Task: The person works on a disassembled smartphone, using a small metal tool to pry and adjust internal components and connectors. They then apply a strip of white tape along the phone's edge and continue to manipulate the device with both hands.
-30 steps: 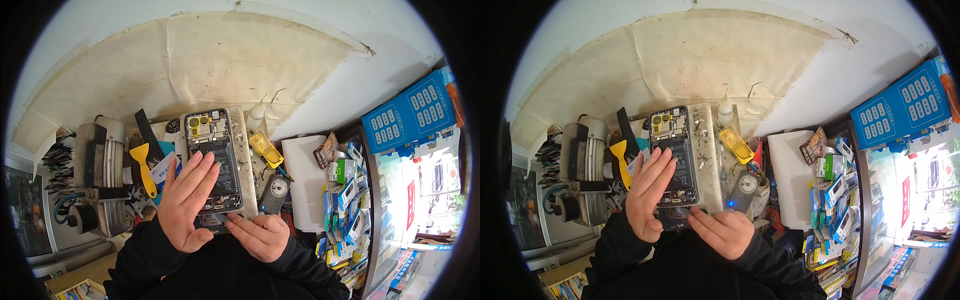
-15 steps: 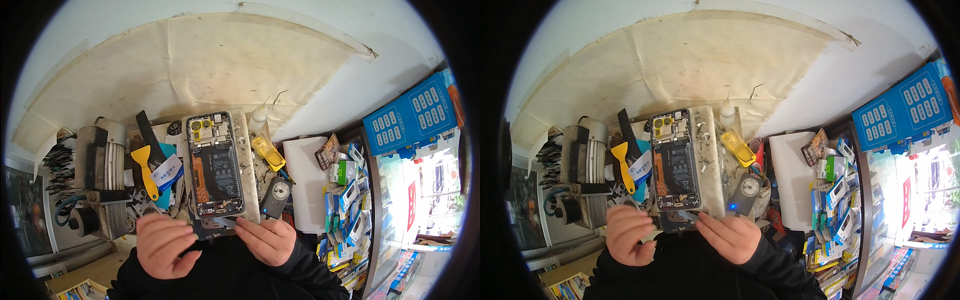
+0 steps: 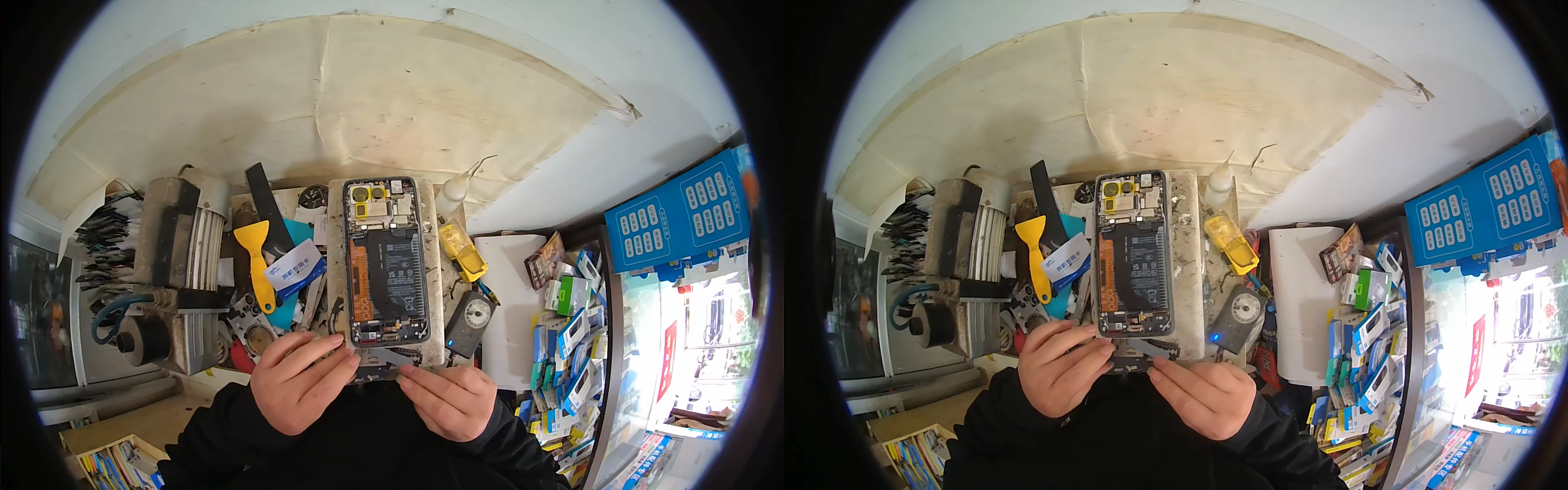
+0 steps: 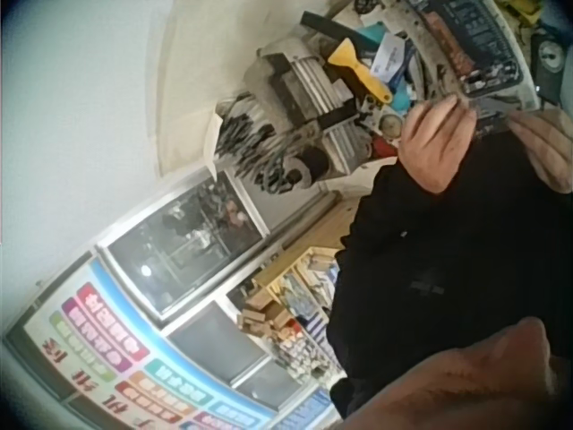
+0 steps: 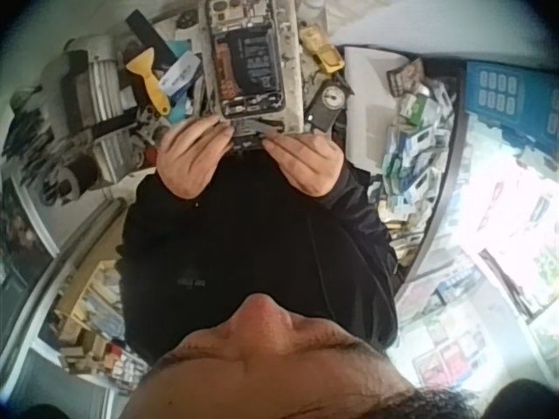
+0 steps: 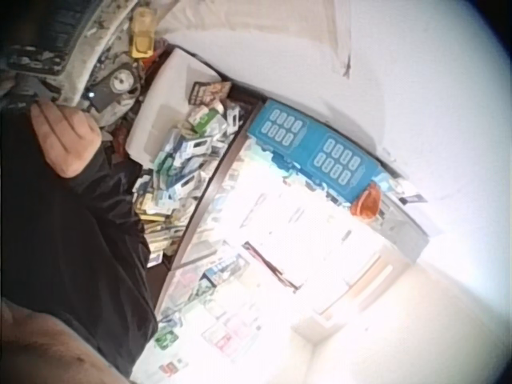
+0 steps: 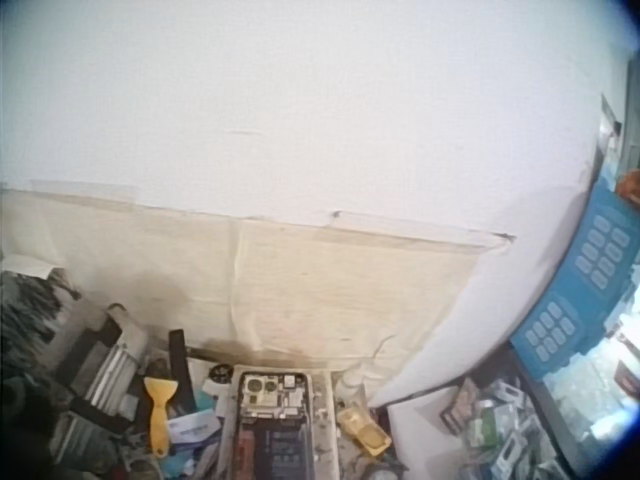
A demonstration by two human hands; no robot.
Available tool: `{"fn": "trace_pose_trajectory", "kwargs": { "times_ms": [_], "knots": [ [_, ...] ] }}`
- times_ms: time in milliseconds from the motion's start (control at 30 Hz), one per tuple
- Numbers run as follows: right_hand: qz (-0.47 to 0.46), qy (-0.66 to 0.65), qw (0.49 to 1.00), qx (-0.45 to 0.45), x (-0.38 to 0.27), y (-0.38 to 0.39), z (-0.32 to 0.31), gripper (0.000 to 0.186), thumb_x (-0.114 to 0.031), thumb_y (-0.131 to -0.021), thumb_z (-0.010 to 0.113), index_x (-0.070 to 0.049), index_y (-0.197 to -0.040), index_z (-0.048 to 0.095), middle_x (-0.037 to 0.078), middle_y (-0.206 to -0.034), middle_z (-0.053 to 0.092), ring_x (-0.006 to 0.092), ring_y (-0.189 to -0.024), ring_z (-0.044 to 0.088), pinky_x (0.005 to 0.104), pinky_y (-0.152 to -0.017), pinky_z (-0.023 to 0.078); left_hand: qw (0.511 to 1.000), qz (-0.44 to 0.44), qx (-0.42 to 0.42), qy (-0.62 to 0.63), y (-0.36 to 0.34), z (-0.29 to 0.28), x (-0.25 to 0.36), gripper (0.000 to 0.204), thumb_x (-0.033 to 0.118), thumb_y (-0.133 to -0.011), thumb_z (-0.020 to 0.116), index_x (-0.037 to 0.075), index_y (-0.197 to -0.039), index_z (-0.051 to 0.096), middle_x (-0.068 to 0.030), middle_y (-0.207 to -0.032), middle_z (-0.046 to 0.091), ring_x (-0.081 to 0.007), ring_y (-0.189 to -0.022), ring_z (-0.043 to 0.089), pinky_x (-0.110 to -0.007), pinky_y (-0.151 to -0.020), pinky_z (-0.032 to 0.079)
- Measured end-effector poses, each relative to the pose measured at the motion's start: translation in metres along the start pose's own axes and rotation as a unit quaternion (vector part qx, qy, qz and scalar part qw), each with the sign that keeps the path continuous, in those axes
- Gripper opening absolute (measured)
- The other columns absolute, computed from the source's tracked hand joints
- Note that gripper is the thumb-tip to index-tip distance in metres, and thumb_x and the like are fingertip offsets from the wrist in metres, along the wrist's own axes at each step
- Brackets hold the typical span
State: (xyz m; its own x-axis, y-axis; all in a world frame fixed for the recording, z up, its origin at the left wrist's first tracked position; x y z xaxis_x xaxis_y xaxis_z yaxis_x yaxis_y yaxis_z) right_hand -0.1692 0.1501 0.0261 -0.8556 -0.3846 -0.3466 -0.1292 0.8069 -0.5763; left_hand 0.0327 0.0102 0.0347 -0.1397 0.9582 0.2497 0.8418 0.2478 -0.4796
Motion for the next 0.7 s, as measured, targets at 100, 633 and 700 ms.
{"fn": "trace_pose_trajectory", "kwargs": {
  "times_ms": [100, 633, 700],
  "knots": [
    [-0.009, 0.006, 1.0, 0.006, 0.0, 0.0, 0.0, 0.035, -0.003, -0.074, 0.078, -0.002, -0.109, 0.079, 0.011, -0.113, 0.079, 0.016, -0.082, 0.068, 0.0258, -0.064, 0.054, 1.0, 0.025, -0.01, -0.014, -0.006, -0.003, -0.002, 0.026, 0.011, -0.09, 0.075, 0.002, -0.115, 0.074, -0.0104, -0.107, 0.078, -0.0249, -0.114, 0.07, -0.039, -0.091, 0.056],
    [0.012, -0.008, 1.0, 0.025, 0.002, 0.011, -0.001, 0.032, -0.003, -0.077, 0.08, -0.001, -0.108, 0.078, 0.011, -0.11, 0.079, 0.0153, -0.081, 0.07, 0.025, -0.058, 0.052, 0.99, 0.119, -0.059, -0.048, -0.016, -0.015, 0.003, 0.021, 0.009, -0.093, 0.073, 0.002, -0.112, 0.072, -0.0119, -0.1, 0.079, -0.0233, -0.104, 0.074, -0.035, -0.088, 0.058],
    [0.009, -0.009, 1.0, 0.025, 0.002, 0.01, -0.003, 0.034, -0.004, -0.076, 0.081, -0.001, -0.109, 0.078, 0.011, -0.11, 0.079, 0.0153, -0.081, 0.07, 0.0252, -0.058, 0.053, 0.992, 0.108, -0.059, -0.034, -0.013, -0.021, 0.002, 0.021, 0.009, -0.093, 0.073, 0.002, -0.112, 0.072, -0.0117, -0.101, 0.079, -0.0235, -0.105, 0.075, -0.035, -0.087, 0.059]
  ]
}}
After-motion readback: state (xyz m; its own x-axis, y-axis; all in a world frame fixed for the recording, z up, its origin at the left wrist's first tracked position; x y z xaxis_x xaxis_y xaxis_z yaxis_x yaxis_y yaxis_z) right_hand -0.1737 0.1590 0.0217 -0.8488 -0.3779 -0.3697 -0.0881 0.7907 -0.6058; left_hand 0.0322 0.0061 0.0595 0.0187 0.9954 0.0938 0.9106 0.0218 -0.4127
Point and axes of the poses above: each hand's wrist, its own y-axis away from the middle knuckle, its own z-axis out of the palm, x = y × z, the point moved 3 cm from there along -y, towards the middle knuckle
